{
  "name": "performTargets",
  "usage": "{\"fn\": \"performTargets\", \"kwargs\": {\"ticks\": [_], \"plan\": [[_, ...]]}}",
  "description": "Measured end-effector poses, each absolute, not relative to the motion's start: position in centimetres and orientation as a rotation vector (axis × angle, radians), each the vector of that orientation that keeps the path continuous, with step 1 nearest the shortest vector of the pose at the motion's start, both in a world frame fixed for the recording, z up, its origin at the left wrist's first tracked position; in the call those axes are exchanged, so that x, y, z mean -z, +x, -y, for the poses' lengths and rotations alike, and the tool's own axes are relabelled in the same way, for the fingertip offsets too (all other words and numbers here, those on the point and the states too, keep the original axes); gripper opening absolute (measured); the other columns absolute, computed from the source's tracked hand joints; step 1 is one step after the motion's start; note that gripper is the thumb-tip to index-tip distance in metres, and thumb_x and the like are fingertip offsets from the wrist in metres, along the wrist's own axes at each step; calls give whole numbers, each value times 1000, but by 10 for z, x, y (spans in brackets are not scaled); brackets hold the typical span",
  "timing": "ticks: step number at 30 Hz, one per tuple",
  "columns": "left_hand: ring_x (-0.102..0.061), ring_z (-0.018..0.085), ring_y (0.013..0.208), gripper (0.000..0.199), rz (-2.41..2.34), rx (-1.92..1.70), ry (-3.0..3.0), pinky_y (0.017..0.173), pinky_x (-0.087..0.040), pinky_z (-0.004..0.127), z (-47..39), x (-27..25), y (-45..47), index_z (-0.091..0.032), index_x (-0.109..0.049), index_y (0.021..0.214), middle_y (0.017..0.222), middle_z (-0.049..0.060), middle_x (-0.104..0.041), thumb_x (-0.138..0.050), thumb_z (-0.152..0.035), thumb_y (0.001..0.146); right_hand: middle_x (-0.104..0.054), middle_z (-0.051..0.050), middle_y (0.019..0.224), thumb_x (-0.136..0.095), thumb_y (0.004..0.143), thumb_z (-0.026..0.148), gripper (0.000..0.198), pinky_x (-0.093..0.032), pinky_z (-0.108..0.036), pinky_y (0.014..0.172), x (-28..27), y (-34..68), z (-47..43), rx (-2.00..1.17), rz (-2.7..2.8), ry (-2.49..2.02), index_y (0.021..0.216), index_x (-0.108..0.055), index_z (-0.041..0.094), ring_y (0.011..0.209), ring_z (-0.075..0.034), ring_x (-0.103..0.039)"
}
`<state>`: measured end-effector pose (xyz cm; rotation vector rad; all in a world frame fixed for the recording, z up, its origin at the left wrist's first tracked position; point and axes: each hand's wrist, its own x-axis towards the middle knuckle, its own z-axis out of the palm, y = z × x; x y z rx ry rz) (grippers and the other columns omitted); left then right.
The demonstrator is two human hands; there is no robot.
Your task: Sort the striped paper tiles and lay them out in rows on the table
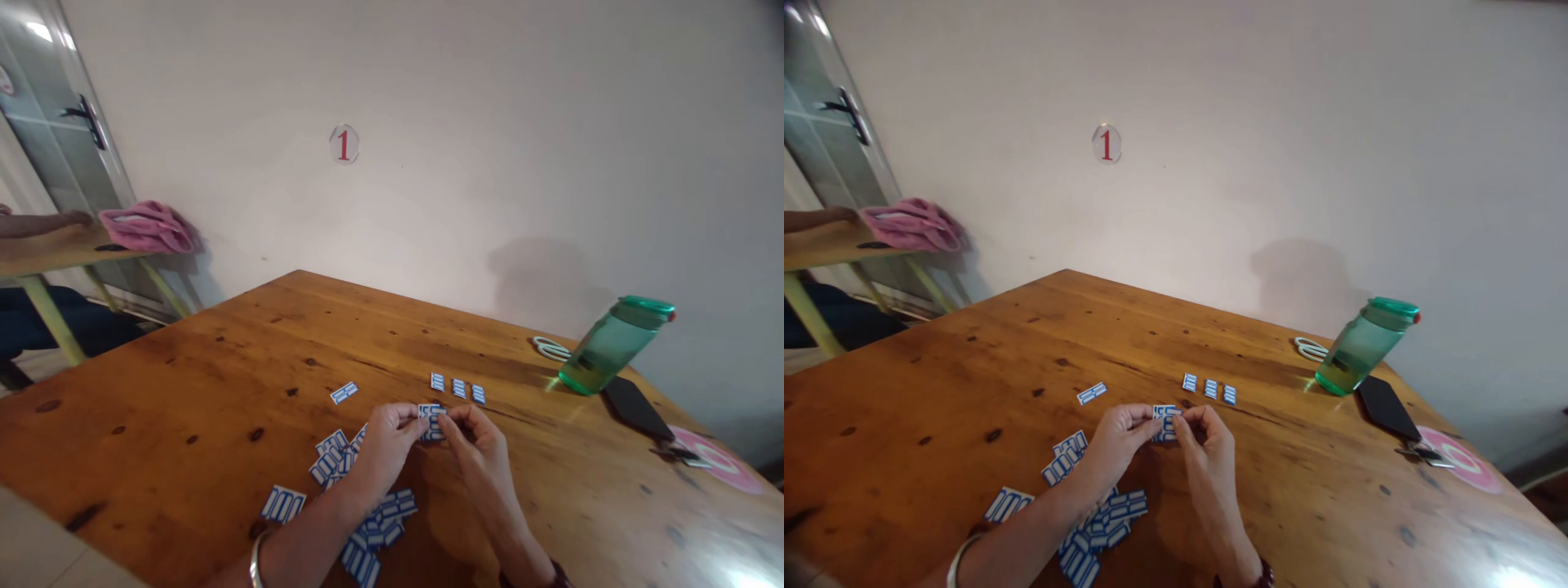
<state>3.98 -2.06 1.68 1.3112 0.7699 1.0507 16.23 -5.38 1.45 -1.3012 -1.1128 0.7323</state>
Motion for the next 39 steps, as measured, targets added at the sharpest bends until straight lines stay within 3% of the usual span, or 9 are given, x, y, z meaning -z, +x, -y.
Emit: {"fn": "performTargets", "kwargs": {"ticks": [10, 16, 21, 28, 39], "plan": [[-60, 18, 69, 13, -725, -1029, 1298, 69, -45, 28, 20, -16, 41, -13, -62, 67, 64, 2, -65, -58, -25, 69, -57, 2, 60, -65, 68, 41, 25, -41, -23, 54, -20, 156, 58, -729, 1106, -1267, 65, -56, 17, 57, -13, -50], [-58, 13, 55, 14, -746, -1056, 1201, 59, -46, 24, 26, -23, 40, -16, -53, 69, 55, -2, -62, -63, -26, 66, -61, 1, 63, -69, 65, 39, 24, -41, -22, 57, -24, 155, 59, -1008, 1025, -1128, 67, -62, 16, 59, -12, -51], [-57, 12, 59, 22, -689, -1031, 1148, 60, -45, 22, 28, -30, 38, -14, -57, 66, 61, -2, -62, -69, -32, 61, -59, 2, 61, -73, 63, 33, 20, -38, -19, 54, -19, 159, 56, -1241, 846, -974, 63, -62, 16, 56, -8, -49], [-55, 11, 43, 29, -640, -886, 1048, 40, -39, 19, 30, -31, 36, -16, -53, 68, 53, -4, -59, -66, -42, 65, -58, 3, 59, -70, 68, 30, 18, -37, -20, 47, -15, 163, 57, -1411, 770, -820, 63, -59, 17, 47, -7, -46], [-57, 9, 41, 29, -590, -856, 1039, 38, -40, 15, 31, -32, 35, -15, -53, 65, 54, -1, -61, -66, -41, 67, -54, 3, 55, -66, 72, 34, 20, -41, -24, 48, -23, 157, 60, -1612, 781, -623, 65, -58, 17, 43, -8, -46]]}}
